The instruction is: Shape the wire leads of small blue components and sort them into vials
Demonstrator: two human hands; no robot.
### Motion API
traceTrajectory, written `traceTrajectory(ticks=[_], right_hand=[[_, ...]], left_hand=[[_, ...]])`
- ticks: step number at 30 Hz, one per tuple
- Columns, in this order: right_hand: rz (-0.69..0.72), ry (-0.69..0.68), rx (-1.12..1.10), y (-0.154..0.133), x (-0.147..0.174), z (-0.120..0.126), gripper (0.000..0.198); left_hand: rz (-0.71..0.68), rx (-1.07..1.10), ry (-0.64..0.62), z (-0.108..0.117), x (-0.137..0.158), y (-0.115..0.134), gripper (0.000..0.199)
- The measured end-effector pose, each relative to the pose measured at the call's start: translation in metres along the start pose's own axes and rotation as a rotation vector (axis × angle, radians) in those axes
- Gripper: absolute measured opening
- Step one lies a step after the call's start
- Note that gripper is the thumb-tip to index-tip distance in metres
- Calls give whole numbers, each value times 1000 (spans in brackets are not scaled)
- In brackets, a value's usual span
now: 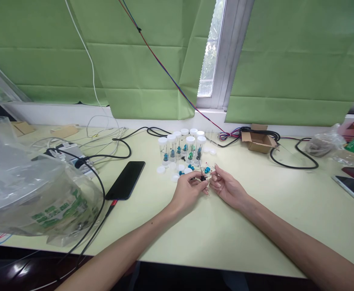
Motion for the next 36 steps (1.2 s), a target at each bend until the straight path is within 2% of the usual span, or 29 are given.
traceTrajectory(ticks=[10, 22, 36], right_hand=[[-25, 20, -41, -1, -1, 0, 28], [-23, -14, -32, 0, 0, -2, 33], [102, -14, 52, -4, 1, 0, 30]], left_hand=[[-11, -11, -9, 0, 1, 2, 23], [12, 23, -2, 0, 1, 4, 23], [15, 39, 17, 1, 0, 3, 25]])
Point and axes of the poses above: each hand's wrist, its own x-axis away from the middle knuckle, its own z-axis out of the back of the hand, y = z × x, the point moved 3 cm from there along -x, towards the middle knuckle, and after that the axes turned 7 degrees about -x, right-handed, at the moved point
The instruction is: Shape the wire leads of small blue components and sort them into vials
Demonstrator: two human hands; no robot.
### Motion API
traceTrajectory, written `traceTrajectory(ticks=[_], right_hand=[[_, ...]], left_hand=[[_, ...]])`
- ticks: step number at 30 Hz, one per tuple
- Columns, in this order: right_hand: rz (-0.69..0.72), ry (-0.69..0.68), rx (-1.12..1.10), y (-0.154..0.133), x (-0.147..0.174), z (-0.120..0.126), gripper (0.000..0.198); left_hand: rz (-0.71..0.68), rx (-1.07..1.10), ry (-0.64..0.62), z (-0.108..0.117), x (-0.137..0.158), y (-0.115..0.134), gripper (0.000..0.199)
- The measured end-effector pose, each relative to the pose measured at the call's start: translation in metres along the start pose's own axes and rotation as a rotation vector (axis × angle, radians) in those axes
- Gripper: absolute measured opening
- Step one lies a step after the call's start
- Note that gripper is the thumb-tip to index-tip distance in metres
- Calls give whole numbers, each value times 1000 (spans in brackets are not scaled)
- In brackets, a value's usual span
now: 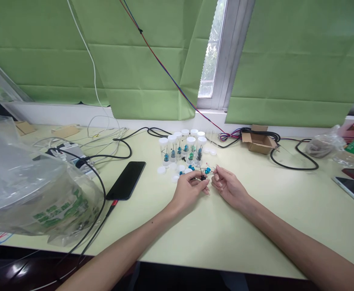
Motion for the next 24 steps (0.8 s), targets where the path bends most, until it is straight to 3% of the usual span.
traceTrajectory(ticks=[7, 18, 24], right_hand=[[112, 9, 59, -7, 0, 1, 28], [435, -50, 568, -21, 5, -8, 33], [559, -82, 890, -26, 6, -5, 13]], left_hand=[[30, 15, 19, 2, -1, -4, 25], [63, 20, 10, 3, -3, -6, 22], [64, 10, 15, 4, -3, -8, 21]])
Point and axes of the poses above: each hand's wrist, its own x-axis away from the middle knuckle, its own z-axis out of the back of the hand, y = z × x, the point moved 3 cm from there along -x, towards the middle knuckle, and after that the axes turned 7 degrees about -x, right-handed, at the moved point
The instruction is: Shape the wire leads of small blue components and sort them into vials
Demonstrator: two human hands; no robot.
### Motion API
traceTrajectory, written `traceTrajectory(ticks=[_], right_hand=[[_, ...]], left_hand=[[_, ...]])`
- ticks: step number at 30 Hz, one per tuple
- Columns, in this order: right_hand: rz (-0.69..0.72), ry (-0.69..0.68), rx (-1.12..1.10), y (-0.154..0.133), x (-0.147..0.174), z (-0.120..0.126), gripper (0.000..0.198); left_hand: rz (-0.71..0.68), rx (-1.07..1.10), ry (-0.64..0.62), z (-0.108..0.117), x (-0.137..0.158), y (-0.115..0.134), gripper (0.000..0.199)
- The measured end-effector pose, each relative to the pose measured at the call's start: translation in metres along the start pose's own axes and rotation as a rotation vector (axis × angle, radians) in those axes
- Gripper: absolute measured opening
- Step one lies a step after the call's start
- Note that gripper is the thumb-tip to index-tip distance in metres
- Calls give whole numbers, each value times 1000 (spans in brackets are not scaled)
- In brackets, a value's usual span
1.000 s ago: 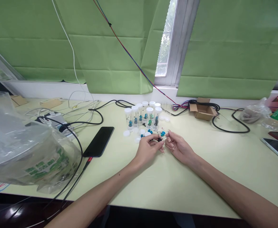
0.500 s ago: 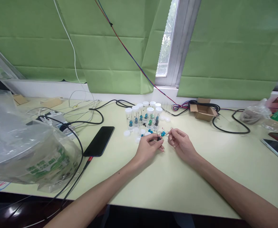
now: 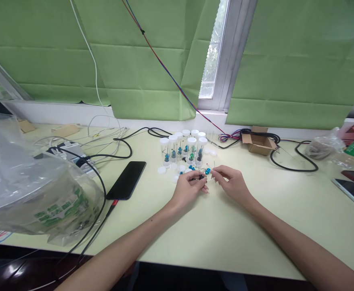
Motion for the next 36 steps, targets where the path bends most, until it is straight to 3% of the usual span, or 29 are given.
traceTrajectory(ticks=[4, 12, 18, 26, 29, 36], right_hand=[[28, -17, 78, 1, 0, 3, 7], [80, -60, 244, 5, 12, -2, 21], [157, -86, 340, 8, 20, -7, 20], [210, -107, 281, 4, 17, -4, 7], [263, -113, 330, -6, 16, -3, 11], [419, -370, 388, -17, 20, -7, 18]], left_hand=[[0, -2, 2, 2, 0, -1, 22], [-19, -34, -68, 5, -2, -7, 30], [-28, -29, -95, 7, -3, -10, 29], [-24, -7, -88, 8, -4, -5, 33], [-26, 7, -97, 7, -5, -3, 35], [-43, 13, -130, 5, -3, 3, 35]])
Point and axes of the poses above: each hand's wrist, its own x-axis away from the middle knuckle, its own z-axis out of the back of the hand, y = z × x, the point moved 3 cm from there along -x, towards the middle knuckle, and after that the axes turned 7 degrees about -x, right-handed, at the moved point
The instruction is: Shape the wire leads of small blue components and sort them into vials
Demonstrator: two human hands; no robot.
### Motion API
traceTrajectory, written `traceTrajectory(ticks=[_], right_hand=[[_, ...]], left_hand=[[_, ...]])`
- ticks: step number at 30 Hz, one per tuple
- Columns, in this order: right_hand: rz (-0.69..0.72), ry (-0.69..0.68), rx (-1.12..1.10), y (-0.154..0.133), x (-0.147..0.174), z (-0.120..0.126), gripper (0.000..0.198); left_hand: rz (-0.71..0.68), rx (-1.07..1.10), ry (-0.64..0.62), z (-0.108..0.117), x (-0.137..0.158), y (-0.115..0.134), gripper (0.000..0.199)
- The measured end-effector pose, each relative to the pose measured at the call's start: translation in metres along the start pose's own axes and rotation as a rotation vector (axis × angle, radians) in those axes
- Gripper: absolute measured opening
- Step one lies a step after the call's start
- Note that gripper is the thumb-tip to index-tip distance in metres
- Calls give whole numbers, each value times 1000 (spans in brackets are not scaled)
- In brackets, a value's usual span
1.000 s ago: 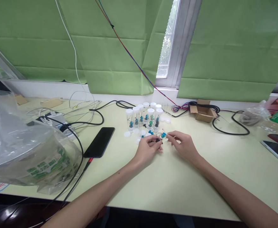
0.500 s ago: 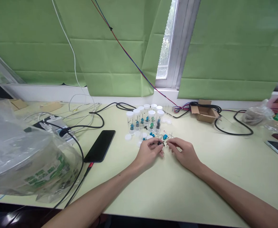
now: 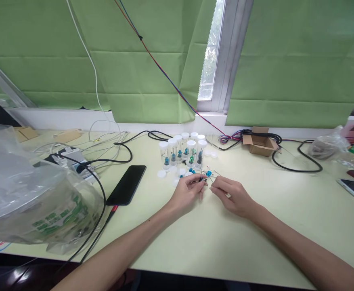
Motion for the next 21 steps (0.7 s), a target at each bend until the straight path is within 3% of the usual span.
traceTrajectory(ticks=[6, 21], right_hand=[[44, -100, 69, -4, 0, -4, 23], [45, -143, 78, -9, -2, -5, 22]], left_hand=[[50, 91, -41, -2, 1, -4, 39], [65, 74, -70, -3, 2, -9, 41]])
Point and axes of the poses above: each hand's wrist, its own x-axis away from the middle knuckle, its own z-axis out of the back of the hand, y = z × x, the point moved 3 cm from there along -x, towards the middle knuckle, and after that the axes turned 7 degrees about -x, right-handed, at the moved point
